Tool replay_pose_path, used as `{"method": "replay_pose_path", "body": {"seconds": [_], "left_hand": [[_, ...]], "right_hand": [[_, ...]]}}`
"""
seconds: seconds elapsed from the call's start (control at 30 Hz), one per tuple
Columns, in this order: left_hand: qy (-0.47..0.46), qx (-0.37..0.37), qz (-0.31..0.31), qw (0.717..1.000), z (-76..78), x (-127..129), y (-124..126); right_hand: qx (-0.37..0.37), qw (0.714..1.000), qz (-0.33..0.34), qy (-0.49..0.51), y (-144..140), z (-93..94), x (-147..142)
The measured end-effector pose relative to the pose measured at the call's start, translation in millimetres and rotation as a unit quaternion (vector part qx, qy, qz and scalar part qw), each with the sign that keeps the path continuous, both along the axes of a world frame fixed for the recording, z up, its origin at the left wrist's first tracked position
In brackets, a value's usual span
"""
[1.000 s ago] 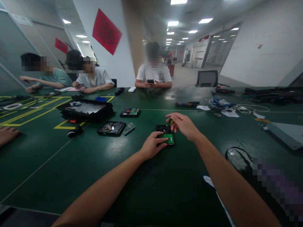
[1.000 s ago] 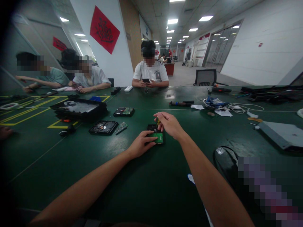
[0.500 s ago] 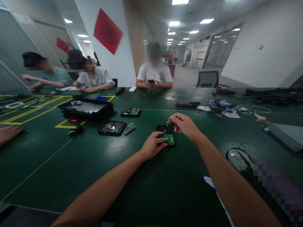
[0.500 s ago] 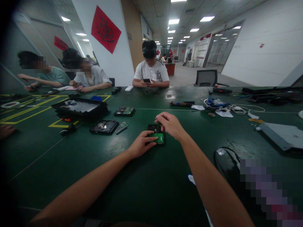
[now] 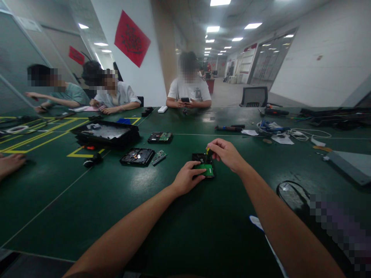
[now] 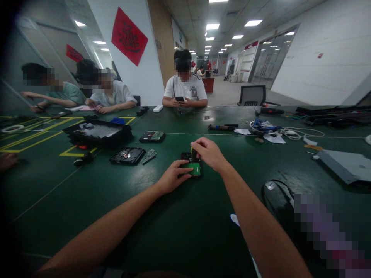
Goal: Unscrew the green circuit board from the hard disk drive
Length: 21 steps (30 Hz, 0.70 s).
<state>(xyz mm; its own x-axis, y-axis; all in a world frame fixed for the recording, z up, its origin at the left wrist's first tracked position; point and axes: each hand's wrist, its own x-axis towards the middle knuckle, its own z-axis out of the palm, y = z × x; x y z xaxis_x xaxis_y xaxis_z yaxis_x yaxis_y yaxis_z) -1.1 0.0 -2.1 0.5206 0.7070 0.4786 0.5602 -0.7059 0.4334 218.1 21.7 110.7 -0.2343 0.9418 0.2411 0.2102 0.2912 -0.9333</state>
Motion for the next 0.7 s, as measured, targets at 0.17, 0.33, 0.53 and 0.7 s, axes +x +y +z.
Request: {"method": "replay_pose_path", "body": {"seconds": [0.17,0.33,0.53,0.7], "left_hand": [[0.003,0.0,-0.002,1.0,0.1,-0.5,0.4],[0.005,0.0,0.0,1.0,1.0,0.3,0.2],[0.01,-0.005,0.002,1.0,1.6,0.3,0.2],[0.005,-0.003,-0.002,1.0,0.0,0.1,1.1]], "right_hand": [[-0.017,0.999,0.023,0.028,-0.3,0.6,-2.1],[-0.045,0.995,0.037,0.075,-2.3,2.5,-4.0],[0.018,1.0,0.008,0.006,-0.1,0.8,-0.3],[-0.005,1.0,-0.007,0.017,1.2,-0.7,-0.5]]}}
